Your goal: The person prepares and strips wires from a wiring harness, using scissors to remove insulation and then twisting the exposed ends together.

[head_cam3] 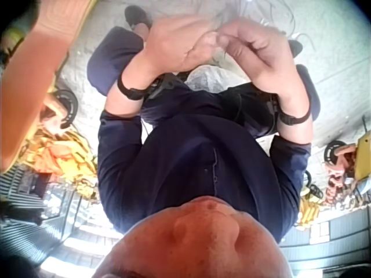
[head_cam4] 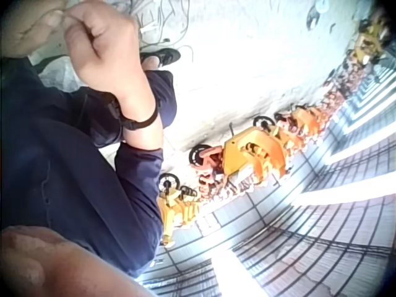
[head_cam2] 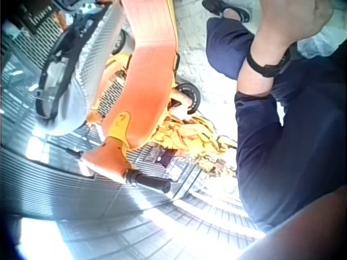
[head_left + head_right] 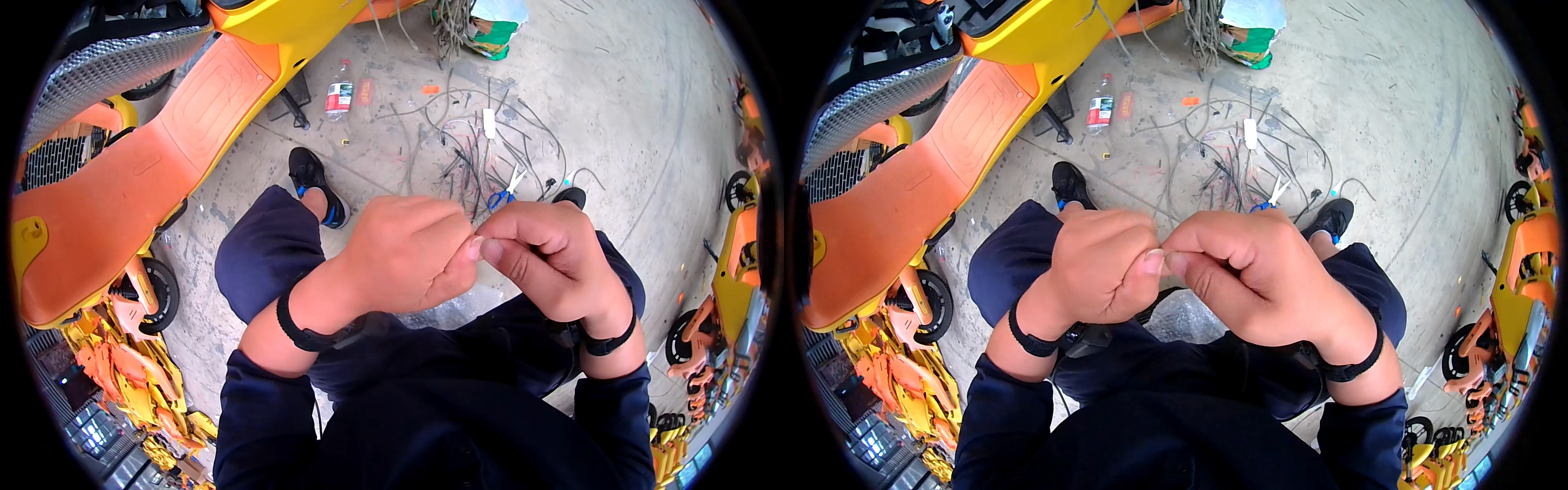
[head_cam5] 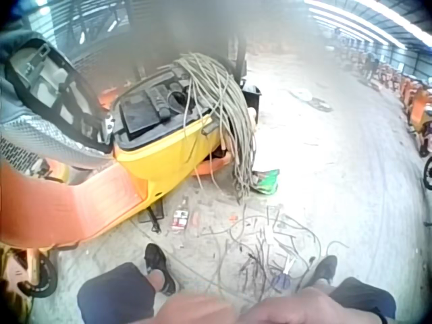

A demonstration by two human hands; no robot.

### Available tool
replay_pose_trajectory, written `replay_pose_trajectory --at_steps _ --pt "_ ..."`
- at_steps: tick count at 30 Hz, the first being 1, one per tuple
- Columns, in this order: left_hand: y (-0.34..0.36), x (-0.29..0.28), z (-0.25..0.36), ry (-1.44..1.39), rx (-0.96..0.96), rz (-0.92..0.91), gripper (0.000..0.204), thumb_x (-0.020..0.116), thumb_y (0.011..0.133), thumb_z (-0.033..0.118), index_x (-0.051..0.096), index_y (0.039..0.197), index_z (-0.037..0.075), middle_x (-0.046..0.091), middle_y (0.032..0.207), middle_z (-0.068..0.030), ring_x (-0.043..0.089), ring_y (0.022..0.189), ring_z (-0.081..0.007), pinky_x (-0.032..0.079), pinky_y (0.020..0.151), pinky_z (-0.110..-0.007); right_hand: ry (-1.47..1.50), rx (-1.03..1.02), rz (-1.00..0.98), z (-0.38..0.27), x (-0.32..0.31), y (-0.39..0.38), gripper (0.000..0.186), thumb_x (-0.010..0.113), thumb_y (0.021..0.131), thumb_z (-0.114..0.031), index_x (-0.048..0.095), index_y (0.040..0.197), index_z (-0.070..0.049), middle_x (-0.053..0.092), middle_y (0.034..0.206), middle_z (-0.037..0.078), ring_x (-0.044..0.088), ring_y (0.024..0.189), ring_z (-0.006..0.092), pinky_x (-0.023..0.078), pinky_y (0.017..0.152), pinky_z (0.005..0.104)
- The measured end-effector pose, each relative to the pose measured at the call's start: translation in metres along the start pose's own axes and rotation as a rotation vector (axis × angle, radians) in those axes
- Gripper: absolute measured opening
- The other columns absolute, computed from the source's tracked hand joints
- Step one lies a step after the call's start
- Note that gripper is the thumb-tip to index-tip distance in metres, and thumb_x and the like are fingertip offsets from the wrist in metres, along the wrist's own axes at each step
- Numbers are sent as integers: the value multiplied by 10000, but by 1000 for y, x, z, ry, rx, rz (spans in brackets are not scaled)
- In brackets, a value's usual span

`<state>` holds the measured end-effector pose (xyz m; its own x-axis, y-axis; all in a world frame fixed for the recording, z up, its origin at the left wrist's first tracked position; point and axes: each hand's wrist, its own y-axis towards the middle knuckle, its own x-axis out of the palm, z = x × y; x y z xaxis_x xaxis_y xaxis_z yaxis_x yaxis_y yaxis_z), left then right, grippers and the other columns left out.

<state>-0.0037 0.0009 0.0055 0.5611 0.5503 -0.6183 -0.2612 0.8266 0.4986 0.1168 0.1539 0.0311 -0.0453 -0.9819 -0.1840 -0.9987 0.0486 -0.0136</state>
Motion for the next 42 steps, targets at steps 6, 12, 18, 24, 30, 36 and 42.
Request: replay_pose_trajectory --at_steps 6,12,18,24,30,36,42 --pt "0 -8 3 -275 -107 -84 220 551 809 94 489 603 47 428 519 -63 442 426 -245 362 402 -336 91 -2 -78 -4 -2 2 84 545 853 35 614 888 2 630 762 74 604 682 148 454 616 233" --pt "2 -13 12 -665 -402 -75 323 462 902 121 499 593 35 534 539 -53 499 447 -163 386 438 -289 369 48 -46 -2 2 0 98 528 895 20 620 932 24 647 831 64 595 768 104 470 685 226" --pt "-2 -13 7 -834 -418 -38 365 430 922 128 518 584 21 553 544 -44 519 460 -121 391 443 -257 374 43 -28 -3 1 -1 106 531 900 9 621 952 30 647 857 67 594 781 102 470 694 224" --pt "-6 -10 8 -1026 -543 8 401 402 935 148 535 581 15 556 544 -38 491 420 -85 381 422 -235 351 47 -21 -5 -3 -1 103 535 897 7 626 940 29 645 864 65 589 790 98 466 703 222" --pt "-6 -12 0 -1046 -559 -92 389 400 947 174 543 623 14 578 605 -58 526 490 -85 399 474 -232 324 79 -27 -7 -7 -3 101 536 897 1 624 936 30 637 854 51 575 776 87 455 699 216" --pt "1 14 1 -617 -374 305 347 462 943 294 583 947 -32 587 826 -102 592 823 -181 453 773 -295 553 223 26 -6 -11 -4 117 525 911 -47 618 938 18 636 868 28 523 729 54 418 649 197" --pt "-3 1 -4 -731 -398 -173 246 564 917 201 593 1013 -24 622 910 -63 580 826 -112 458 750 -251 776 193 184 5 -22 -6 142 543 896 -99 590 957 20 576 744 6 392 531 35 296 465 197"
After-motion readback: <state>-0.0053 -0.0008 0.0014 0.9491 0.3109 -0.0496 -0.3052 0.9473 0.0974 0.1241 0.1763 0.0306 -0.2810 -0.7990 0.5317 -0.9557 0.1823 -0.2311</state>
